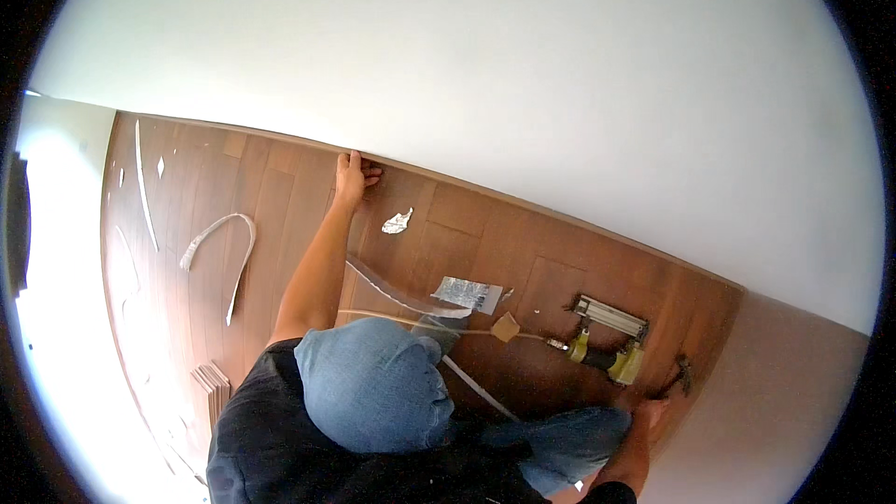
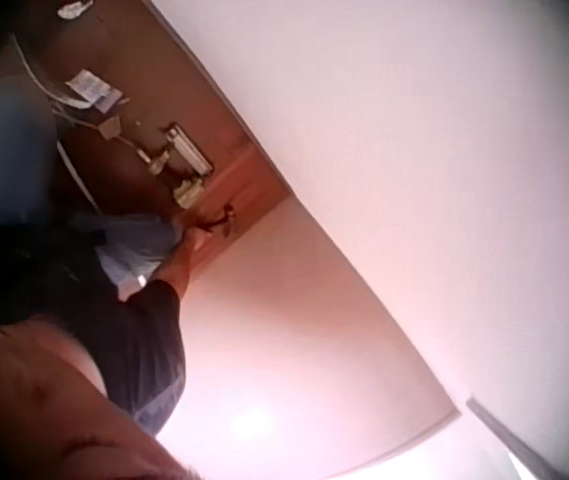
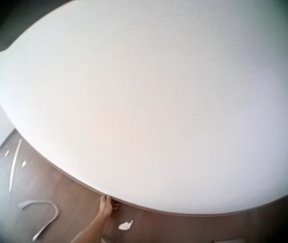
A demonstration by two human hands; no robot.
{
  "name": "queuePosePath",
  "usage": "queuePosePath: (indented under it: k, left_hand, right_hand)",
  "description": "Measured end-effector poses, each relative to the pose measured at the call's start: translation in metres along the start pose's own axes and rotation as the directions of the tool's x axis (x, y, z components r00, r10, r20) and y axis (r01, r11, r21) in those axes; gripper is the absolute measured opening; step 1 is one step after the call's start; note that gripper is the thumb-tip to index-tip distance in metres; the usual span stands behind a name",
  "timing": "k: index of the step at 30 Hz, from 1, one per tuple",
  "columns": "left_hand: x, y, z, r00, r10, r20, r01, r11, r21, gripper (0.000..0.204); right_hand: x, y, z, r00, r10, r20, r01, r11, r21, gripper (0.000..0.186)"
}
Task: The person installs wooden baseboards along the wall of a room. They use a hammer to tap the trim into position and a pneumatic nail gun to fasten the boards to the wall, handling small wooden blocks and thin strips of wood.
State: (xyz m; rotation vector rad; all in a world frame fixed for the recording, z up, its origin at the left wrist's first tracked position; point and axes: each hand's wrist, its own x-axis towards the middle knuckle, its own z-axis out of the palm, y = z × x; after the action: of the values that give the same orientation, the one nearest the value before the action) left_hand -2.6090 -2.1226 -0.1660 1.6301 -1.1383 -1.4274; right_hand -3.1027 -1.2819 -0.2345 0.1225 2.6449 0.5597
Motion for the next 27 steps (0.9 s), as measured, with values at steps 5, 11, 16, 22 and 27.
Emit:
queuePosePath:
  k: [5,11,16,22,27]
  left_hand:
    - [0.005,-0.008,-0.007,0.995,-0.002,-0.101,-0.005,0.998,-0.063,0.032]
    - [-0.014,-0.022,-0.002,0.974,0.154,-0.167,-0.113,0.967,0.23,0.037]
    - [-0.077,-0.023,0.093,0.997,-0.016,0.073,0.012,0.998,0.064,0.034]
    - [-0.144,-0.028,0.154,0.786,-0.057,0.616,-0.13,0.958,0.254,0.038]
    - [-0.18,-0.018,0.217,0.659,-0.342,0.669,0.129,0.929,0.348,0.047]
  right_hand:
    - [0.016,0.008,-0.017,0.998,0.029,-0.05,-0.02,0.983,0.182,0.073]
    - [-0.044,-0.079,-0.059,0.958,0.093,0.273,-0.174,0.941,0.291,0.074]
    - [-0.017,-0.011,-0.084,0.976,0.082,0.204,-0.087,0.996,0.014,0.082]
    - [-0.025,-0.018,-0.079,0.998,0.021,0.067,-0.03,0.99,0.14,0.074]
    - [-0.038,-0.028,-0.092,0.996,0.012,0.091,-0.025,0.989,0.144,0.065]
